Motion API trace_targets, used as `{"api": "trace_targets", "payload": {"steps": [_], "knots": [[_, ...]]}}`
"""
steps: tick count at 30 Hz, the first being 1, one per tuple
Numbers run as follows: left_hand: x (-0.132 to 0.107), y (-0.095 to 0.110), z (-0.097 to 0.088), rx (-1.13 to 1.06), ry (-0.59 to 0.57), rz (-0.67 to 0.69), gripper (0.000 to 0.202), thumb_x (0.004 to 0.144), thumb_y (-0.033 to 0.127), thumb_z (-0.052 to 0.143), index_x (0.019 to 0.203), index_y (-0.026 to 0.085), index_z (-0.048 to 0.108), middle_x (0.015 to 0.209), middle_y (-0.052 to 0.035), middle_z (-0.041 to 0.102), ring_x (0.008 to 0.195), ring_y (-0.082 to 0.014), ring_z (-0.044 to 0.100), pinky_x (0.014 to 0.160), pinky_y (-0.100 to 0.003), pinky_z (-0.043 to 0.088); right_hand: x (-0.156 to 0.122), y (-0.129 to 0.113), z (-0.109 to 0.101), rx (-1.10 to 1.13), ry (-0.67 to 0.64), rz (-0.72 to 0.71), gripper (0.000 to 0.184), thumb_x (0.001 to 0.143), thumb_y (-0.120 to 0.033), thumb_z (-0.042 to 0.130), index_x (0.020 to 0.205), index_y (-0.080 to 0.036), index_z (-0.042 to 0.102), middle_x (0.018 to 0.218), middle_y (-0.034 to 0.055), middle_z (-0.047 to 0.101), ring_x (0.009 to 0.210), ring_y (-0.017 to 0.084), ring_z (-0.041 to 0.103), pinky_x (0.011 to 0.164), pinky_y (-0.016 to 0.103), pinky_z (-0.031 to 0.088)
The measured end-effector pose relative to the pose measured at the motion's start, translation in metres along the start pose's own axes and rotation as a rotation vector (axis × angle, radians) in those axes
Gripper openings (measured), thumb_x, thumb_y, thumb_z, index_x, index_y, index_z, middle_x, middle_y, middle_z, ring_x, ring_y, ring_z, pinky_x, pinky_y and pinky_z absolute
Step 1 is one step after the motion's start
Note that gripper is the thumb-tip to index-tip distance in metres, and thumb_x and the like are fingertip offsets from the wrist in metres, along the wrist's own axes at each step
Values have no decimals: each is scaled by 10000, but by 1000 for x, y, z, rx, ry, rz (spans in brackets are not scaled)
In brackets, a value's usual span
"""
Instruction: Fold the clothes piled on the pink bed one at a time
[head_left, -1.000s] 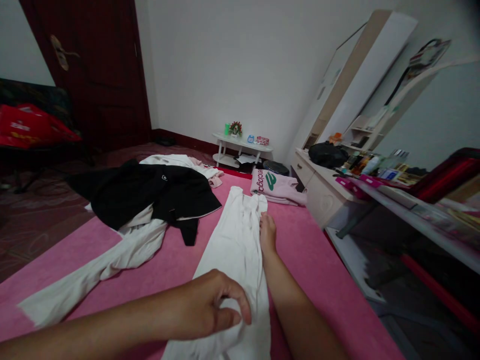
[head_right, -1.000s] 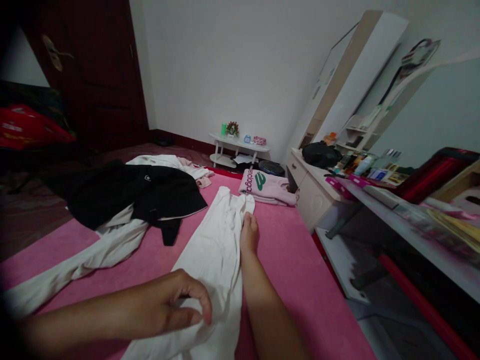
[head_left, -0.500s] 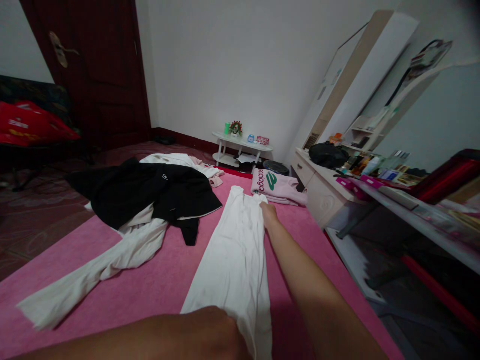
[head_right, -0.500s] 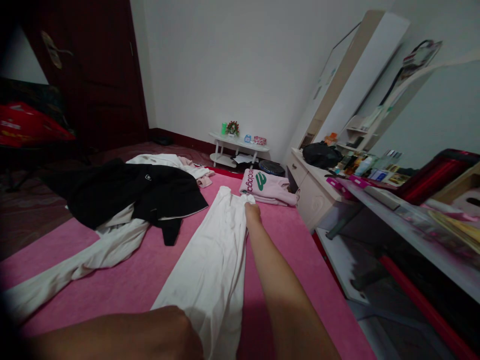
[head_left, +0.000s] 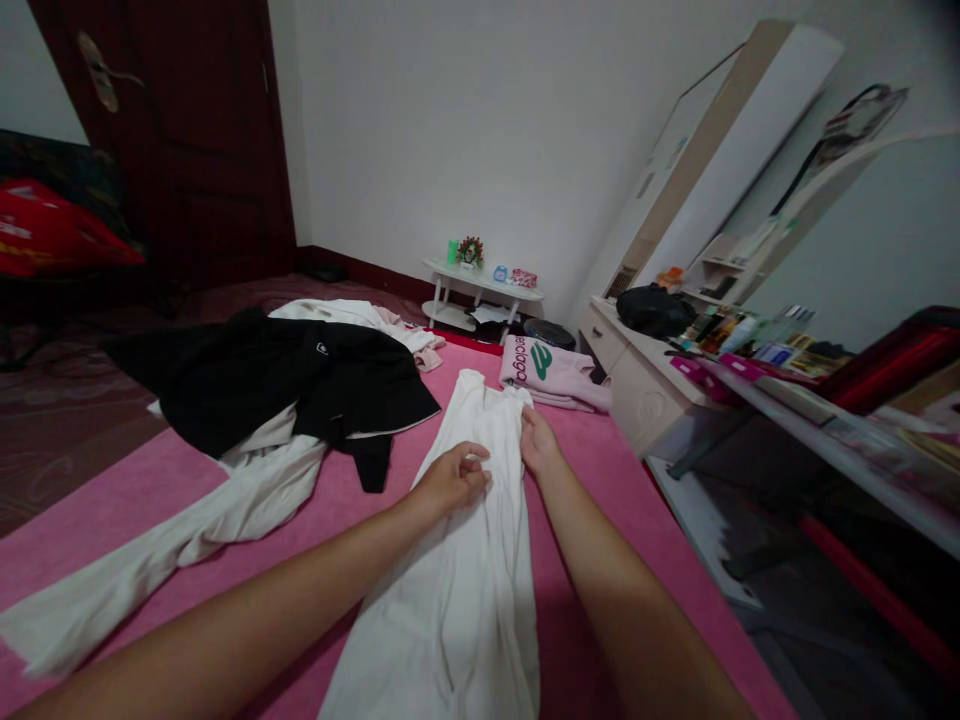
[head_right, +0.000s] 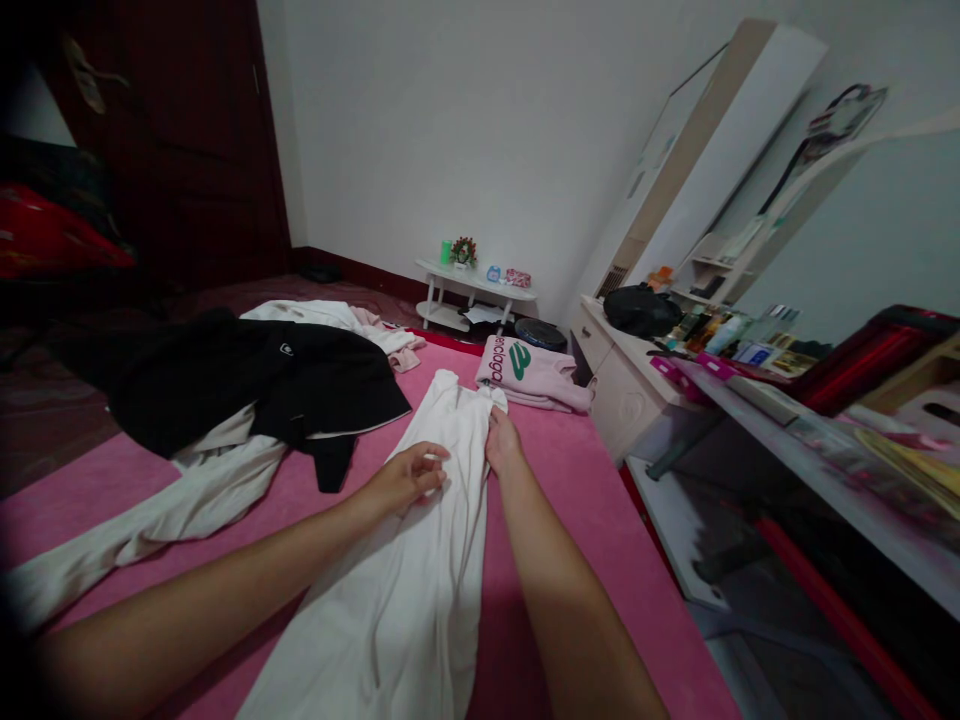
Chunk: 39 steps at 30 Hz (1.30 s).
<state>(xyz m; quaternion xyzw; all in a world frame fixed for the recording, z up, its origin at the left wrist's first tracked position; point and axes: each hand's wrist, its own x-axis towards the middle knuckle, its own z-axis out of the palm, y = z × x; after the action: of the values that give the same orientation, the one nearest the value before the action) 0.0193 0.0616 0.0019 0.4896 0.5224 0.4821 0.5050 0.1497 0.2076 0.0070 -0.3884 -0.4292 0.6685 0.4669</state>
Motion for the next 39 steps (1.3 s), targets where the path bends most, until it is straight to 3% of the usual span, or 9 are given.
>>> {"api": "trace_targets", "payload": {"steps": [7, 11, 16, 20, 25, 31, 35, 37, 39], "knots": [[12, 7, 3, -81, -90, -20, 385, 634, 245, 719, 986, 133, 610, 552, 95, 385, 452, -45, 330, 448, -178, 242, -56, -2, -9, -142, -40, 106, 260, 672, -134, 663, 921, -174, 600, 788, 27, 716, 709, 183, 678, 623, 276, 562], [1, 5, 1, -54, -227, -18, 308, 606, 268, 733, 856, 101, 668, 465, 92, 405, 422, -50, 321, 446, -195, 210, -103, -2, -16, -261, -110, 185, 339, 685, -247, 712, 989, -198, 572, 808, -1, 680, 608, 130, 632, 519, 243, 539], [-26, 3, 1, 74, -357, 46, 317, 648, 281, 692, 908, 100, 701, 515, 65, 476, 445, -55, 363, 456, -197, 238, -155, 3, -19, -284, -190, 241, 413, 685, -373, 734, 1011, -200, 550, 788, -19, 629, 596, 111, 601, 463, 213, 520], [-42, 14, 9, 28, -279, 34, 260, 642, 227, 653, 859, 95, 705, 530, 39, 512, 475, -74, 450, 488, -198, 324, -169, 5, -18, -245, -171, 224, 511, 636, -373, 771, 1047, -181, 534, 745, -21, 618, 536, 107, 579, 428, 204, 483], [-42, 26, 1, -341, 30, -79, 155, 625, 195, 610, 762, 123, 624, 604, 13, 548, 516, -88, 510, 531, -215, 430, -159, 3, -19, -176, 53, 21, 484, 671, -332, 734, 1074, -180, 513, 614, -63, 566, 493, 80, 527, 463, 173, 435], [-39, 9, -26, -374, 96, -189, 161, 632, 150, 603, 792, 132, 596, 621, 22, 530, 498, -90, 503, 500, -214, 442, -169, 17, -20, -607, -72, -293, 266, 764, -179, 563, 1029, -201, 567, 796, -3, 588, 632, 119, 584, 554, 224, 469], [-44, -7, -40, 100, 46, 91, 163, 724, 115, 516, 806, 132, 656, 708, -26, 570, 591, -127, 550, 562, -242, 456, -182, 19, -22, -1037, -290, -616, 344, 779, -72, 509, 1064, -230, 618, 1001, 48, 596, 887, 166, 589, 769, 283, 485], [-50, -8, -47, 436, 8, 350, 275, 717, 52, 506, 896, 160, 685, 961, -80, 598, 876, -190, 599, 768, -314, 489, -187, 17, -23, -1132, -338, -711, 364, 787, -62, 520, 1095, -233, 610, 1040, 58, 582, 954, 181, 576, 832, 300, 474], [-59, -4, -52, 688, -57, 562, 415, 706, 15, 533, 1048, 213, 661, 1248, -100, 502, 1162, -246, 492, 961, -390, 420, -190, 15, -23, -1174, -332, -757, 371, 787, -72, 552, 1119, -231, 601, 1049, 64, 575, 978, 189, 568, 845, 298, 473]]}}
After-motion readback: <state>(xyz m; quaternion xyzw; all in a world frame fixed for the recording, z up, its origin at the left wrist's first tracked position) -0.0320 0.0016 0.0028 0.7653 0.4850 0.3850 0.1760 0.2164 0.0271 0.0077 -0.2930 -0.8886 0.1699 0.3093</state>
